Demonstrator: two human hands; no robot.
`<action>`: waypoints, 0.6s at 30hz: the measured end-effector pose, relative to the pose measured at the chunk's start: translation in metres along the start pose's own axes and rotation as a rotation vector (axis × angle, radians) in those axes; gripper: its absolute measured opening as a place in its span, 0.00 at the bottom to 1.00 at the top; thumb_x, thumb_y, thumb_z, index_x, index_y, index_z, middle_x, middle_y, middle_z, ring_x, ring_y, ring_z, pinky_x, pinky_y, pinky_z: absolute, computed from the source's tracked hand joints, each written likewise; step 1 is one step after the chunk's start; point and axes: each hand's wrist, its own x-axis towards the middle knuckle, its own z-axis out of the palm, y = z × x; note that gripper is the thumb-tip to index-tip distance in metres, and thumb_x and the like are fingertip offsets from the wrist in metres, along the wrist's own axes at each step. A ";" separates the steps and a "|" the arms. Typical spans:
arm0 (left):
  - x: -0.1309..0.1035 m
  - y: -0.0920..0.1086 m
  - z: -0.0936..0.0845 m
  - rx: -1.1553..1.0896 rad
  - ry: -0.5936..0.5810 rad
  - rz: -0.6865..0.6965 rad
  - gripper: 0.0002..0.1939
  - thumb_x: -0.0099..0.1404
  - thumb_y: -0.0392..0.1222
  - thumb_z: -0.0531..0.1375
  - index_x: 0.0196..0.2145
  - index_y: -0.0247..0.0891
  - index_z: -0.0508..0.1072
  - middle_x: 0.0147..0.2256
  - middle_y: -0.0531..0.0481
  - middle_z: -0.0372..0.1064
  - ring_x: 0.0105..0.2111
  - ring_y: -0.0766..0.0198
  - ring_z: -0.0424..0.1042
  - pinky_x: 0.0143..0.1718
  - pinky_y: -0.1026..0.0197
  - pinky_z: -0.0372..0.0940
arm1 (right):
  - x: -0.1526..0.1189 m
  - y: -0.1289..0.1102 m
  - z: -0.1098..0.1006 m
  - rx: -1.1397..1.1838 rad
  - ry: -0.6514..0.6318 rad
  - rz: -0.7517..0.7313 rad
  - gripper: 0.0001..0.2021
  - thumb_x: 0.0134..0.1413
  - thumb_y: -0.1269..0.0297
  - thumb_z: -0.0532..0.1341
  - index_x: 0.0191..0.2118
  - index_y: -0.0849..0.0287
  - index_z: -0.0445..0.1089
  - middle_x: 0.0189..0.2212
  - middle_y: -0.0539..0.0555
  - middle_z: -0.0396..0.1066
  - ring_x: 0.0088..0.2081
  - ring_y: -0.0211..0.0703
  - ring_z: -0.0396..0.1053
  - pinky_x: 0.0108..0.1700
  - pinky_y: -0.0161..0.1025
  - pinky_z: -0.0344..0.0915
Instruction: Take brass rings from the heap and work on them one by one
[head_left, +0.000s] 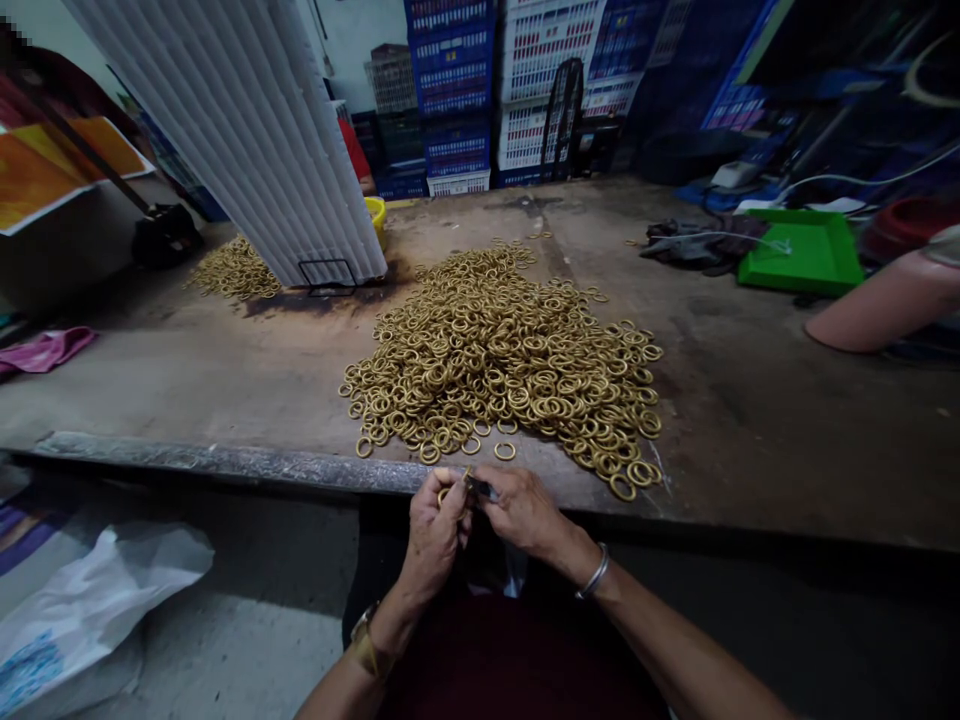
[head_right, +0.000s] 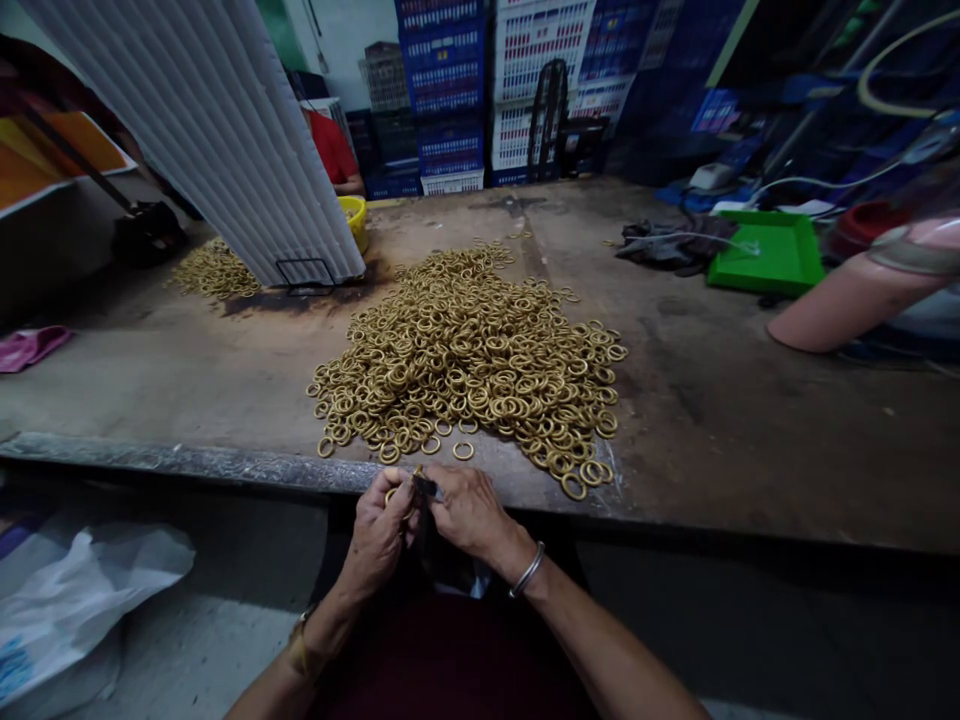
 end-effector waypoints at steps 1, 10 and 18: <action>-0.001 0.001 0.000 0.014 0.005 0.001 0.13 0.58 0.52 0.54 0.31 0.38 0.60 0.16 0.61 0.54 0.13 0.75 0.52 0.14 0.72 0.50 | 0.000 0.000 0.000 -0.023 -0.017 0.003 0.06 0.45 0.74 0.53 0.28 0.59 0.65 0.22 0.49 0.67 0.25 0.35 0.61 0.28 0.31 0.50; -0.001 0.000 -0.001 0.046 0.043 -0.003 0.15 0.56 0.53 0.56 0.31 0.38 0.60 0.15 0.61 0.53 0.12 0.75 0.52 0.14 0.72 0.49 | 0.003 -0.010 -0.004 -0.148 -0.144 0.080 0.09 0.46 0.73 0.51 0.32 0.58 0.66 0.26 0.52 0.70 0.29 0.39 0.65 0.30 0.32 0.50; -0.024 0.007 0.000 0.060 -0.136 -0.051 0.13 0.58 0.50 0.55 0.28 0.37 0.61 0.20 0.57 0.59 0.15 0.76 0.54 0.14 0.73 0.50 | 0.007 0.001 -0.009 -0.283 -0.034 0.248 0.11 0.49 0.70 0.51 0.38 0.57 0.66 0.29 0.53 0.71 0.29 0.41 0.66 0.29 0.34 0.51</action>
